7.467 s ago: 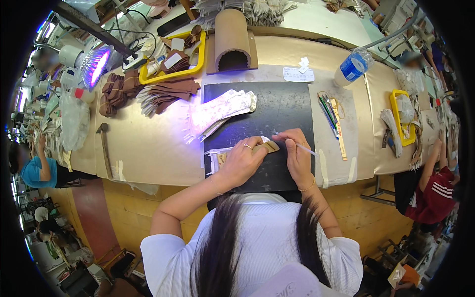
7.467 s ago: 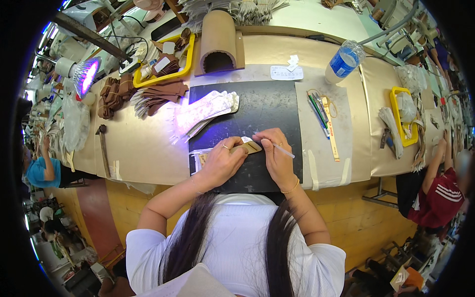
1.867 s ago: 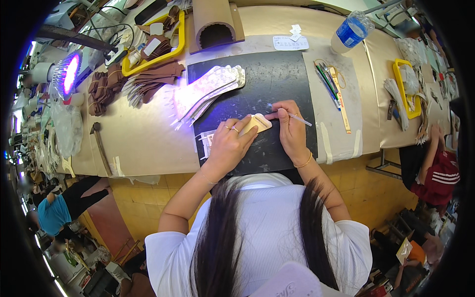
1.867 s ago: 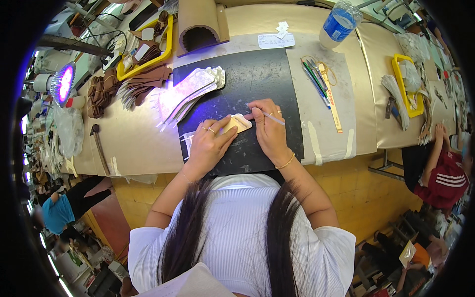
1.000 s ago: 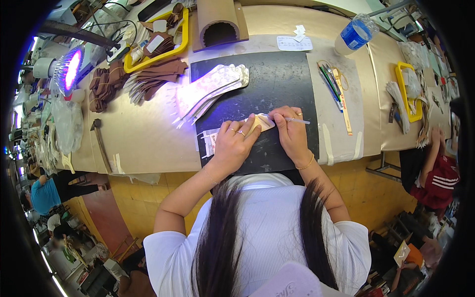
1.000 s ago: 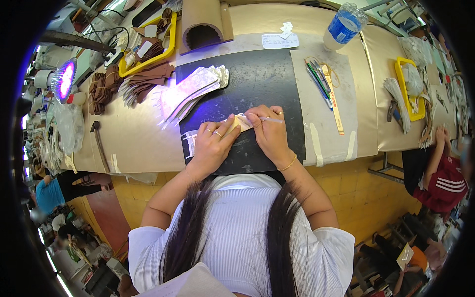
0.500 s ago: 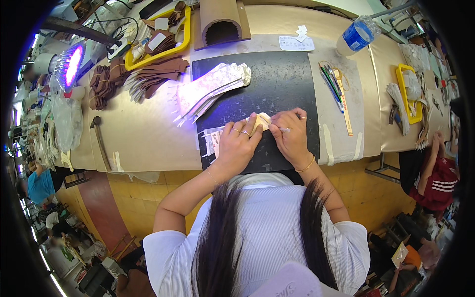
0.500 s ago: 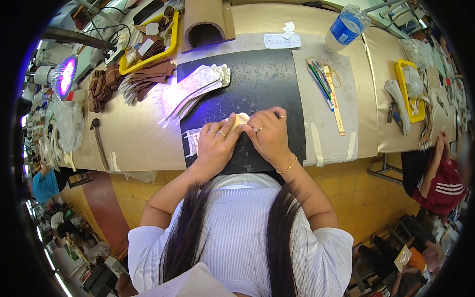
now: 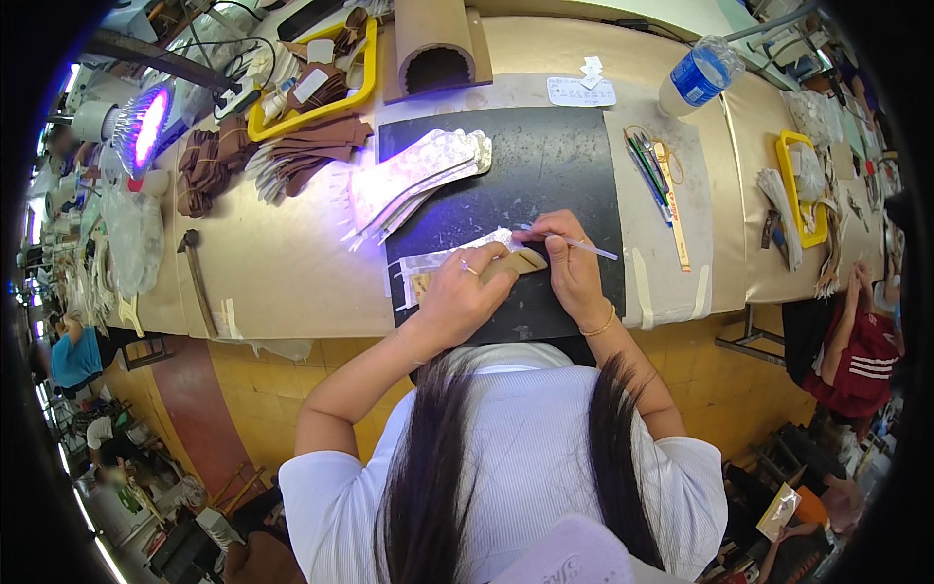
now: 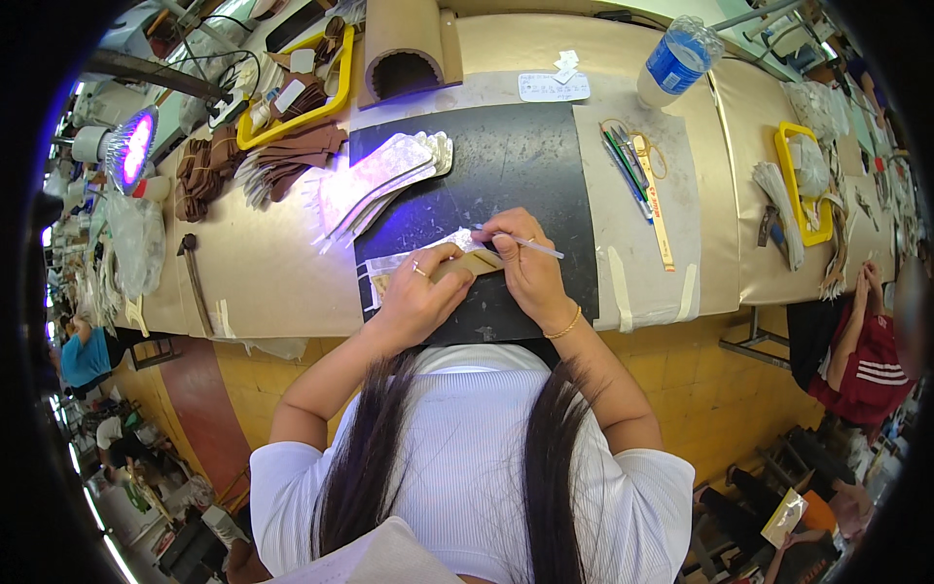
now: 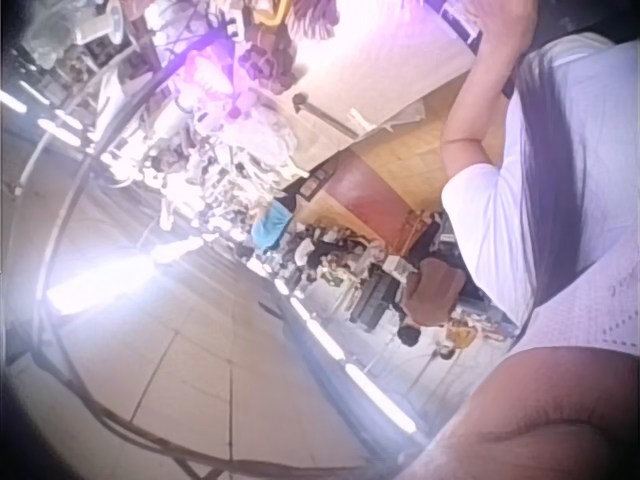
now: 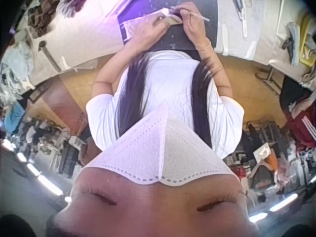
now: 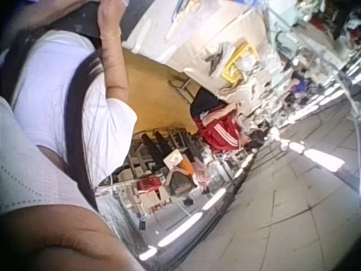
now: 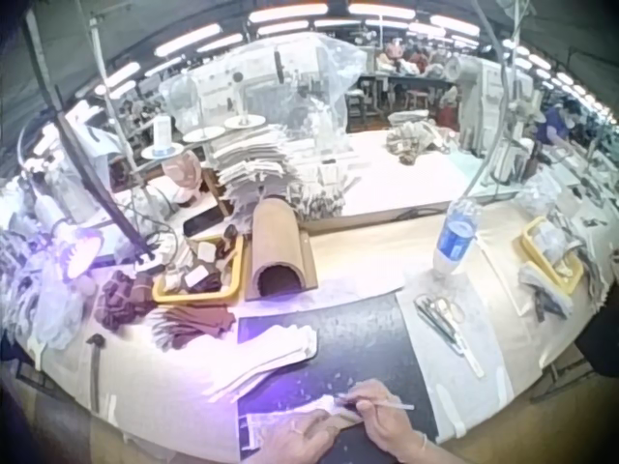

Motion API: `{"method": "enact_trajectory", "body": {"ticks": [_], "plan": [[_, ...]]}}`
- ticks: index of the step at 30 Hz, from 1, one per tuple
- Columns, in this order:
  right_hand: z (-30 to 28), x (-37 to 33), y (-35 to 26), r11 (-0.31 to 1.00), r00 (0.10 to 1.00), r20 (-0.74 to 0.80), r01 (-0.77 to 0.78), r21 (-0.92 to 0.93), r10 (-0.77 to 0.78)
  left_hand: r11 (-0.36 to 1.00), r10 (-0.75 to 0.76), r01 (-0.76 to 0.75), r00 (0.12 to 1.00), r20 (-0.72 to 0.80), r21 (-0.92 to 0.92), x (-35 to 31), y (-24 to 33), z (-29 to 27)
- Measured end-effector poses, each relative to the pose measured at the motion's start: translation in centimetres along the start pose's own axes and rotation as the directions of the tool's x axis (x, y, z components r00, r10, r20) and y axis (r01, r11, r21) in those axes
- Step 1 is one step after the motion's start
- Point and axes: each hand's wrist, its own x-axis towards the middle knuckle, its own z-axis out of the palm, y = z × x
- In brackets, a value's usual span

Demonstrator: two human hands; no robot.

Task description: The person marks white fabric pieces with a pen on a black cutting mat, then stacks them. She also handles and folds white fabric strips.

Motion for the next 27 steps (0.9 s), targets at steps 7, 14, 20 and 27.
{"method": "enact_trajectory", "body": {"ticks": [7,14,20,27], "plan": [[-0.5,0.1,0.3,0.979,0.978,0.18,-0.065,-0.194,0.101,0.918,-0.258,0.307,0.943,0.213,-0.25,-0.5,3.0,-8.5],[-0.4,0.3,0.2,0.981,0.985,0.154,-0.049,-0.186,0.078,0.914,-0.321,0.343,0.938,-0.133,0.216,2.3,-1.2,-15.9],[-0.3,0.4,0.1,0.997,0.994,0.095,-0.058,-0.055,0.063,0.953,-0.302,0.301,0.953,-0.041,-0.02,6.8,-8.3,-9.5],[-0.3,0.3,0.0,0.997,0.997,-0.025,-0.079,-0.001,0.079,0.971,-0.227,0.237,0.958,-0.175,0.037,4.3,-5.7,-8.9]]}}
